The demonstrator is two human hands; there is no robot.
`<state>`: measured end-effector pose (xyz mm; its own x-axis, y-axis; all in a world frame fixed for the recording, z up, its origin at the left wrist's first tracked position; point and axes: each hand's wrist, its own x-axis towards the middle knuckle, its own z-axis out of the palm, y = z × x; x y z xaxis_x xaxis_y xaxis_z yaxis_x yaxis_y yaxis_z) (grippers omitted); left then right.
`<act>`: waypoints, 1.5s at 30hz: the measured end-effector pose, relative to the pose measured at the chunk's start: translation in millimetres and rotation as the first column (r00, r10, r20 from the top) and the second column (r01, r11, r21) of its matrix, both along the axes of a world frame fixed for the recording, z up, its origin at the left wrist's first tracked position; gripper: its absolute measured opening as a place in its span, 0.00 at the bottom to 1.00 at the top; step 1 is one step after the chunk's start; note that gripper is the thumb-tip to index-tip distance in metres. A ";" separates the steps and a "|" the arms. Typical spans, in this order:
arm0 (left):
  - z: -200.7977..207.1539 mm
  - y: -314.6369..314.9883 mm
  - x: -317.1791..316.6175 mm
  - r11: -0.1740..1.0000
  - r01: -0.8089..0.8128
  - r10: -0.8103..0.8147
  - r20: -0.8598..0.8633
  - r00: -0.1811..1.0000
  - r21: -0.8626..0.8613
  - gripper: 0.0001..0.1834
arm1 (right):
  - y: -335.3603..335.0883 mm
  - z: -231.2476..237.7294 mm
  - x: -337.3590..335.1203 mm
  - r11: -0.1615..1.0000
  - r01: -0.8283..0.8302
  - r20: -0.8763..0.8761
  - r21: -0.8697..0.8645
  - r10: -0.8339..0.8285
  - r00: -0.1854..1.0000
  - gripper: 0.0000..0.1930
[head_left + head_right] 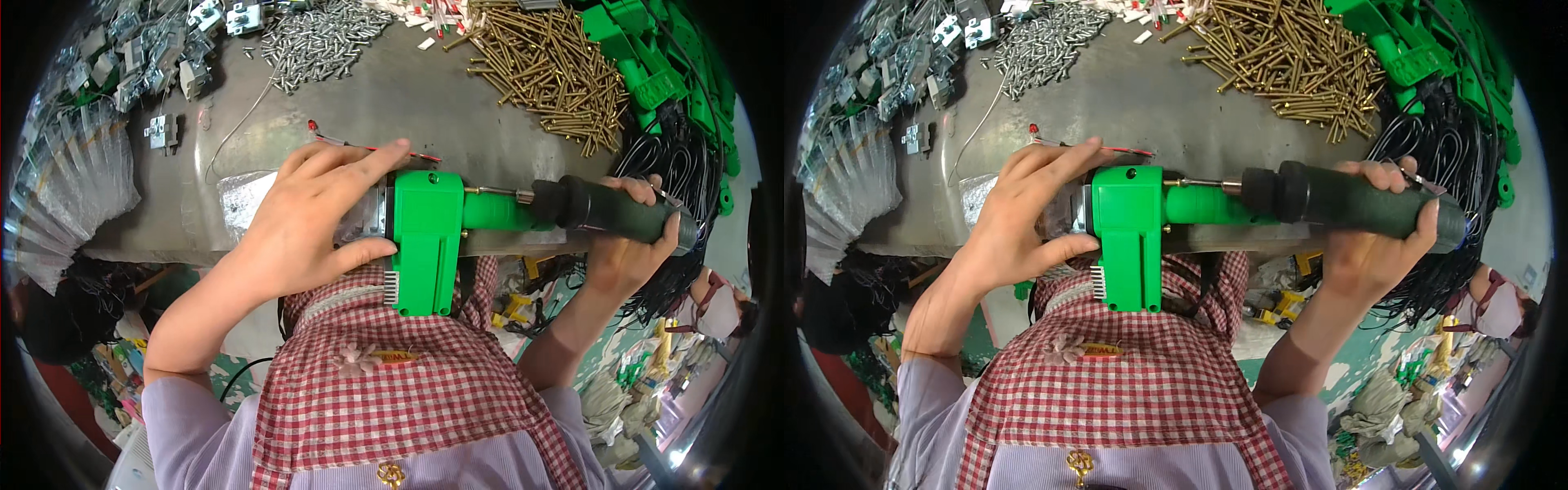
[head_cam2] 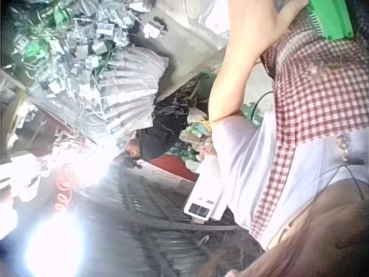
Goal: Assembling the internal wiring and housing of a green plastic power tool using a soldering iron and power screwdriver.
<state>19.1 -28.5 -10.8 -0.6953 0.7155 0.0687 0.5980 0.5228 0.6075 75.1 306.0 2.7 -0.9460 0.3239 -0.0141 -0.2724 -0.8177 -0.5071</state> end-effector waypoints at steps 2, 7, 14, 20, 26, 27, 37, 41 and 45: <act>-2.9 1.4 -1.2 0.999 0.020 -0.019 -0.038 0.999 0.025 0.52 | -3.0 -1.0 0.4 0.999 0.028 0.027 -0.037 -0.027 0.999 0.22; -3.3 3.5 -1.4 0.998 -0.014 0.013 0.015 1.000 0.054 0.55 | -14.3 -3.9 -4.4 0.998 0.051 0.068 -0.040 -0.048 0.997 0.22; -3.5 2.9 -6.3 0.986 -0.085 0.063 0.153 0.986 0.142 0.58 | -19.4 -24.3 -15.0 0.995 0.059 0.033 -0.076 -0.057 0.998 0.19; -8.7 3.2 -4.5 0.971 -0.076 0.051 0.113 0.992 0.228 0.56 | -26.4 -27.0 -20.4 0.991 0.119 0.000 -0.068 -0.119 0.993 0.20; -11.1 2.9 -4.7 0.954 -0.056 0.033 0.083 0.996 0.295 0.57 | -31.9 -24.3 -23.4 0.987 0.156 0.039 -0.026 -0.155 0.987 0.21; -10.6 2.8 -4.2 0.956 -0.054 0.033 0.077 0.996 0.290 0.57 | -32.6 -23.7 -23.6 0.986 0.168 0.049 -0.014 -0.167 0.985 0.21; 14.8 -3.2 -22.1 0.995 0.056 -0.076 0.260 0.963 0.086 0.41 | -32.9 -32.9 -23.8 0.995 0.098 0.145 -0.008 -0.095 0.985 0.23; 48.0 6.3 -38.3 0.923 0.175 0.036 0.530 0.848 -0.343 0.30 | -37.0 -40.7 -15.8 0.988 0.060 0.102 -0.144 -0.045 0.994 0.25; 53.0 14.9 -39.4 0.860 0.325 0.034 0.680 0.733 -0.393 0.32 | -37.1 -45.7 -14.2 0.947 -0.038 0.013 -0.319 0.045 0.999 0.26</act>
